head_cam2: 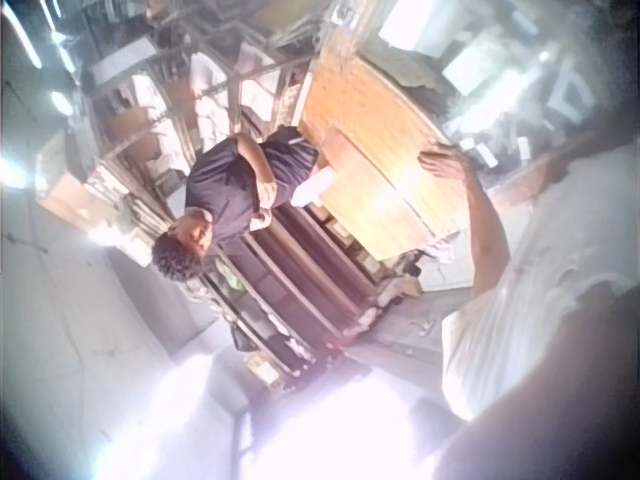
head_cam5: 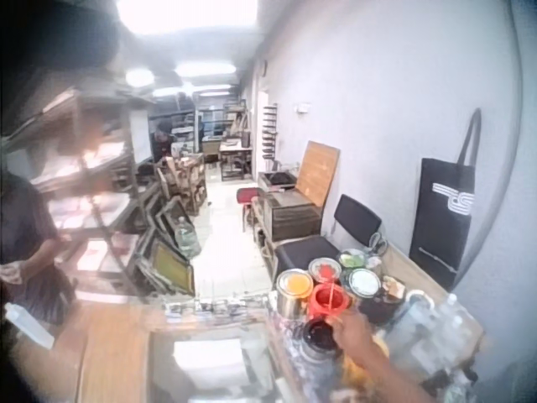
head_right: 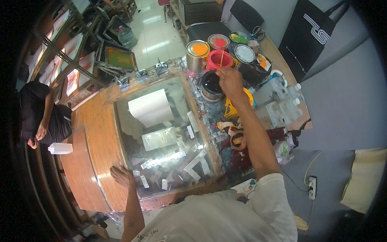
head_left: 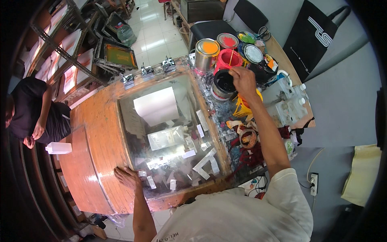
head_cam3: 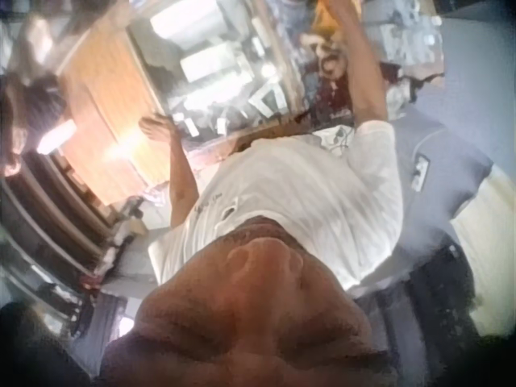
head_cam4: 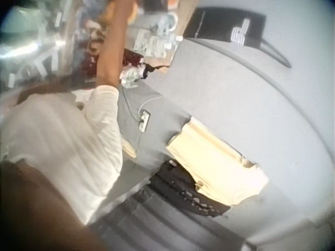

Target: The person prepares a screen printing frame by applying tape to its edges, then organizes various ink containers and white jugs on a workbench before handling a wooden board.

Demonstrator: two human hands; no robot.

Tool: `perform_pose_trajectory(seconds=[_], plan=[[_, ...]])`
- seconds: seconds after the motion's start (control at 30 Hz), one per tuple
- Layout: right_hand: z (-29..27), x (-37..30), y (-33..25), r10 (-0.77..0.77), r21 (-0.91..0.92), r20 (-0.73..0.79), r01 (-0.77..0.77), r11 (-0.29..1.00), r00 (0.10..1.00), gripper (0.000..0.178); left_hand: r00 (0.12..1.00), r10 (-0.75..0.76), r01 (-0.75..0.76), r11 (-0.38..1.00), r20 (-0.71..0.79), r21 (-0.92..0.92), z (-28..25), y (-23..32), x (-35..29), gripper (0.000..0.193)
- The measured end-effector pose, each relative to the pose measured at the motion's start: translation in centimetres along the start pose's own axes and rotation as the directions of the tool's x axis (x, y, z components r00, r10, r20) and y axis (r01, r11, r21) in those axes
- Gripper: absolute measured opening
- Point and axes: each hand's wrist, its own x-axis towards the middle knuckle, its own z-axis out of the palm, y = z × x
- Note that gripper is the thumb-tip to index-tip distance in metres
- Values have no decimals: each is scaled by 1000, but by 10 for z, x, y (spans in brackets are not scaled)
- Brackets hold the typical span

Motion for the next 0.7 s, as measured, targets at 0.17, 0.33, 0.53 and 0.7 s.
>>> perform_pose_trajectory(seconds=[0.17,0.33,0.53,0.7], plan=[[-7,-5,-15,14,91,162,-29,995,987,11,999,-27,28,999,21,-35,-6,1,-2,66],[-11,-4,3,94,-97,79,-86,992,992,16,1000,4,-4,1000,23,-13,-4,2,-1,67],[2,-3,13,334,-159,19,-327,932,942,37,1000,-4,5,1000,13,-19,0,0,-1,66],[-27,-10,-34,364,-226,-99,-377,898,926,54,1000,-6,6,999,-25,-36,1,-3,-2,64]])
